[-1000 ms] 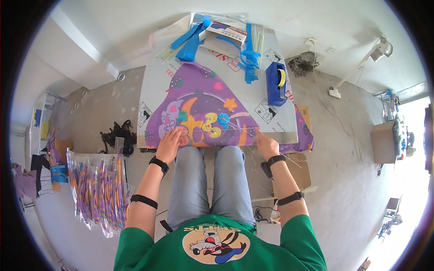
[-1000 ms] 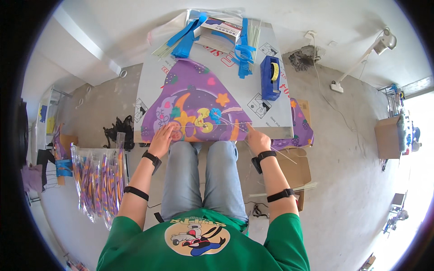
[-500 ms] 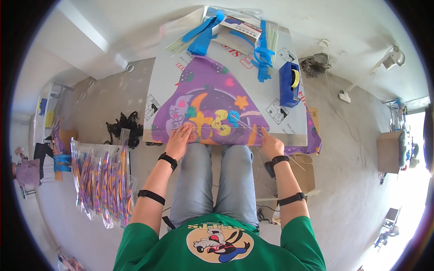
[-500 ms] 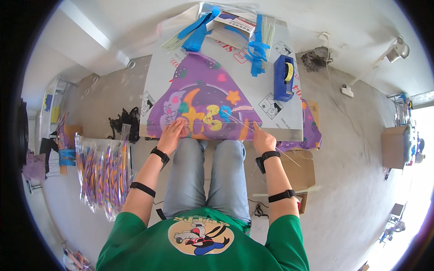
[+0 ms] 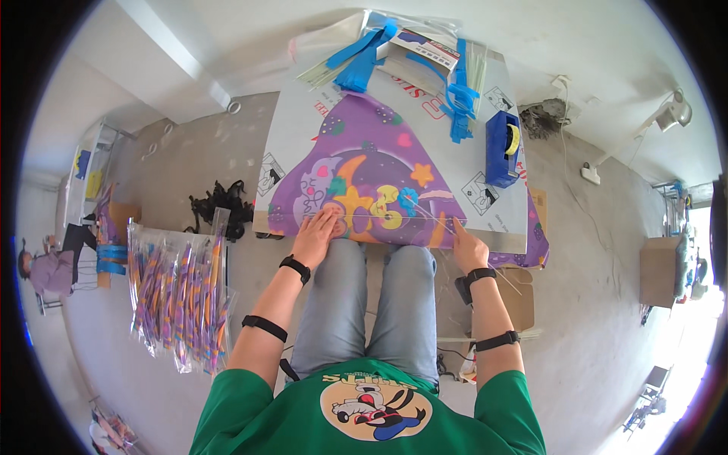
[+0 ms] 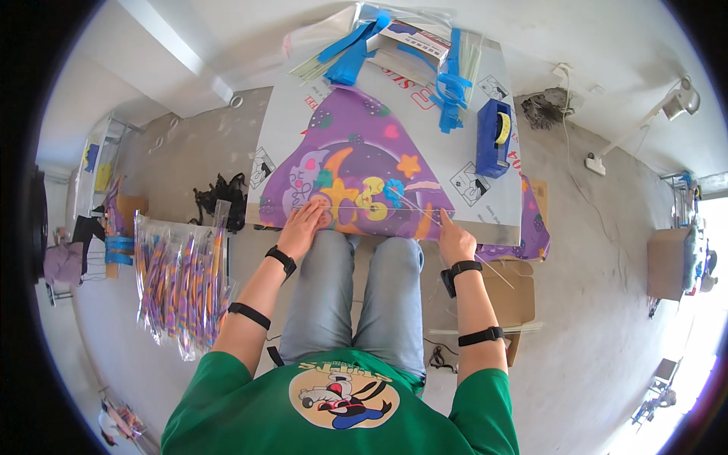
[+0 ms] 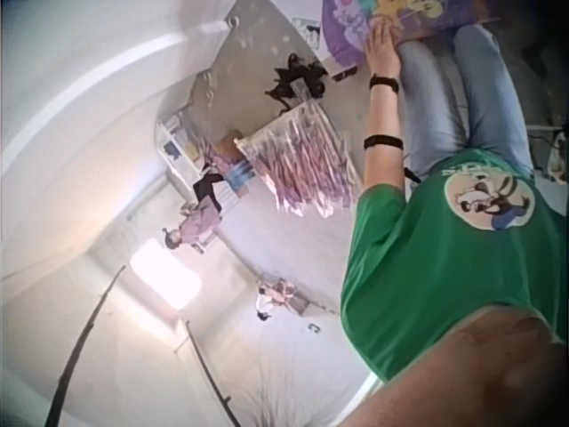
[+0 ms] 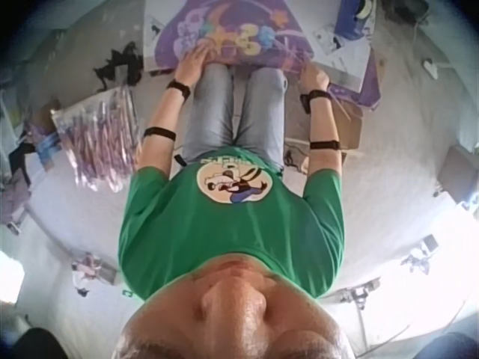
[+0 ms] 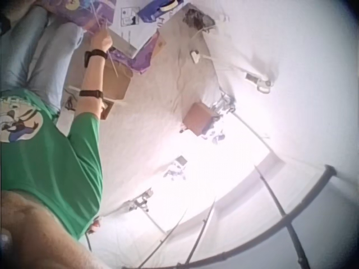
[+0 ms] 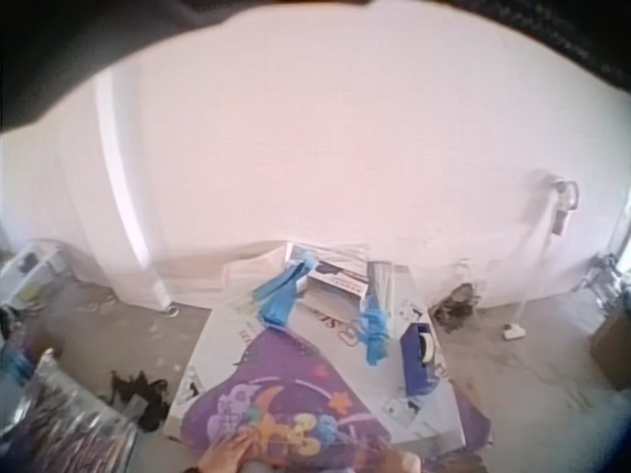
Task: Assembling a purple plastic kite by inserting fiberglass rods and securing them with tape.
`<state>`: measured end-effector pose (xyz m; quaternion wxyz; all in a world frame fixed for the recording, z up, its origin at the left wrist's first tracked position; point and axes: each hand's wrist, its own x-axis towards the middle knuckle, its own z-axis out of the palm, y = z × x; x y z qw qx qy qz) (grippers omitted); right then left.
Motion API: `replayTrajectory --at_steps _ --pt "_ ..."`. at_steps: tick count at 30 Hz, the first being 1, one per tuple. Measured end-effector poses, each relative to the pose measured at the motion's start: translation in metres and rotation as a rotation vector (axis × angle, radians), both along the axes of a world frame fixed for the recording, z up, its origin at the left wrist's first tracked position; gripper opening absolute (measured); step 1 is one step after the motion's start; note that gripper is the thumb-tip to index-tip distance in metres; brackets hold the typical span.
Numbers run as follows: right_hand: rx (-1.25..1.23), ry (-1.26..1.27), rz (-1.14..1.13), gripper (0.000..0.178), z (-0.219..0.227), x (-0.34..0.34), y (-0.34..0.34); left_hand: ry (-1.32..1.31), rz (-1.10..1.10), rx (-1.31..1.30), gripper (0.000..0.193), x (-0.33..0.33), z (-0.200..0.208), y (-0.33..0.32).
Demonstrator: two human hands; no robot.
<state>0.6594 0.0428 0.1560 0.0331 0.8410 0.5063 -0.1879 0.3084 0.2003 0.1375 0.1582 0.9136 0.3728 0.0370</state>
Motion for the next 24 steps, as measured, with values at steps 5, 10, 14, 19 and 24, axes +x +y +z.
replayTrajectory --at_steps 5,10,14,19,24 --pt "0.045 -0.041 0.035 0.046 -0.005 -0.003 -0.001 0.04 0.047 -0.042 0.046 -0.004 0.0 -0.001" --pt "0.025 -0.032 0.014 0.048 -0.008 0.0 -0.003 0.032 0.039 -0.058 0.046 0.0 0.004 -0.001" --pt "0.049 -0.045 0.023 0.048 -0.008 0.0 -0.005 0.024 0.036 -0.056 0.047 0.001 0.005 -0.001" --pt "0.064 -0.052 0.035 0.046 -0.004 -0.003 -0.004 0.025 0.049 -0.04 0.048 0.0 0.001 -0.001" --pt "0.087 -0.053 0.039 0.046 -0.004 -0.003 -0.005 0.004 0.056 -0.039 0.047 0.001 0.001 -0.002"
